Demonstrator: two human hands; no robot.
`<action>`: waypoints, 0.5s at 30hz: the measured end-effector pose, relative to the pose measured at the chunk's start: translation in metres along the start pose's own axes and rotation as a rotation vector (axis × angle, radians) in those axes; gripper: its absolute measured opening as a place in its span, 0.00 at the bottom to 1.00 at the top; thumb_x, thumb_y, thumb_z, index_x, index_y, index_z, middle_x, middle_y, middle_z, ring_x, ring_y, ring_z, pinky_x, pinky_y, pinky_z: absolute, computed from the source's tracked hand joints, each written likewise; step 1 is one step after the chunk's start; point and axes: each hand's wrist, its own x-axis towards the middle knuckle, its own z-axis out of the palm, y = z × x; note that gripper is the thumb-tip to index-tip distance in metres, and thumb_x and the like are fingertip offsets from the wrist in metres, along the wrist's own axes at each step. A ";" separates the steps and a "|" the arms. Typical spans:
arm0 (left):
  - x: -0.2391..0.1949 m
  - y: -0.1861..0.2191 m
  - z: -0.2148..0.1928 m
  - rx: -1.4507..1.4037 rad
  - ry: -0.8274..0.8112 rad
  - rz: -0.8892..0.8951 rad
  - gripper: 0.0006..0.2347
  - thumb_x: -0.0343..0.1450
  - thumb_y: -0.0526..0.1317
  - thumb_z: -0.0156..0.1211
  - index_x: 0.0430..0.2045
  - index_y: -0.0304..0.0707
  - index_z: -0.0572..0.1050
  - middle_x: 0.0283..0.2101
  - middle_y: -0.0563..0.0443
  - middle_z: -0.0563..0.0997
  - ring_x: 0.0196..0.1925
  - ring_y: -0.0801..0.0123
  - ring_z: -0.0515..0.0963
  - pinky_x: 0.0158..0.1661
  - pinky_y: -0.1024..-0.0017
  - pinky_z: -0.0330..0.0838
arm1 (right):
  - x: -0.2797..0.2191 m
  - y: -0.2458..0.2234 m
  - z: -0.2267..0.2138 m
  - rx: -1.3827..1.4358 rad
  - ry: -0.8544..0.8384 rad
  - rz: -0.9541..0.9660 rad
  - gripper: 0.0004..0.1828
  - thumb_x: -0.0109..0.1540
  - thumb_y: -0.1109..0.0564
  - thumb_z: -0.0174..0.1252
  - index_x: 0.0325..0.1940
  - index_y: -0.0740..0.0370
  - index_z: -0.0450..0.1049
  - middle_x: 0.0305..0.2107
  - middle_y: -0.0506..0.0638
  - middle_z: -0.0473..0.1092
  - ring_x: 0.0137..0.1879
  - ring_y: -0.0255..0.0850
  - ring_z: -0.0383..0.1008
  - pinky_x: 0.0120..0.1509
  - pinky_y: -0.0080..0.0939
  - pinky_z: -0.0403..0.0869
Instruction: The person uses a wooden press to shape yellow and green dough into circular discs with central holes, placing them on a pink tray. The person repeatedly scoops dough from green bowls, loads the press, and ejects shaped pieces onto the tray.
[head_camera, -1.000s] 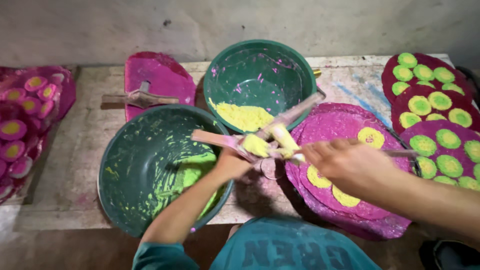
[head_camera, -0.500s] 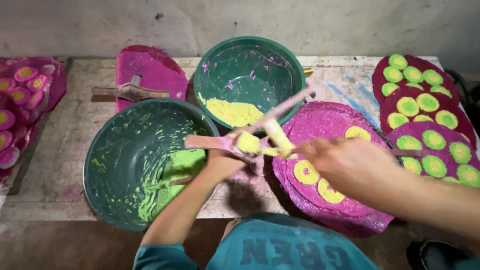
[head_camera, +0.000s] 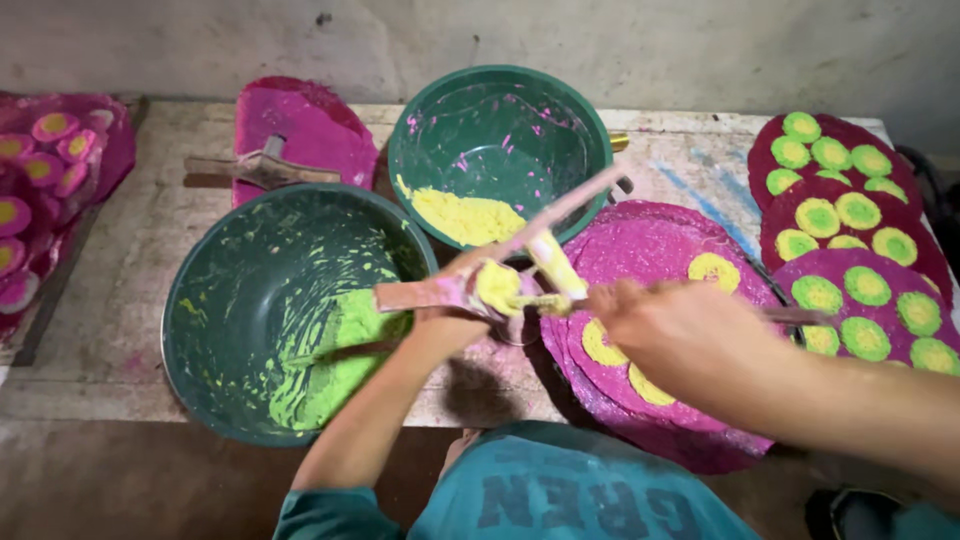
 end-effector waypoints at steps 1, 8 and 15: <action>0.003 0.008 -0.011 0.124 -0.088 -0.109 0.23 0.65 0.48 0.64 0.57 0.48 0.74 0.51 0.47 0.81 0.50 0.61 0.83 0.51 0.70 0.77 | -0.013 0.005 -0.013 -0.026 -0.104 0.055 0.22 0.60 0.57 0.52 0.59 0.59 0.67 0.31 0.48 0.72 0.32 0.41 0.79 0.28 0.43 0.76; 0.010 0.030 -0.006 0.416 -0.034 0.049 0.25 0.63 0.49 0.65 0.56 0.48 0.73 0.48 0.46 0.82 0.49 0.55 0.82 0.47 0.63 0.76 | 0.016 -0.015 0.005 -0.202 0.098 0.003 0.14 0.60 0.61 0.51 0.49 0.65 0.71 0.29 0.51 0.72 0.30 0.43 0.79 0.24 0.42 0.75; 0.013 -0.024 0.000 -0.124 -0.018 -0.121 0.27 0.62 0.46 0.66 0.57 0.44 0.69 0.42 0.49 0.84 0.45 0.62 0.85 0.46 0.69 0.82 | 0.004 -0.001 0.002 -0.060 0.148 0.067 0.23 0.54 0.61 0.55 0.55 0.63 0.72 0.29 0.50 0.72 0.30 0.44 0.79 0.20 0.43 0.75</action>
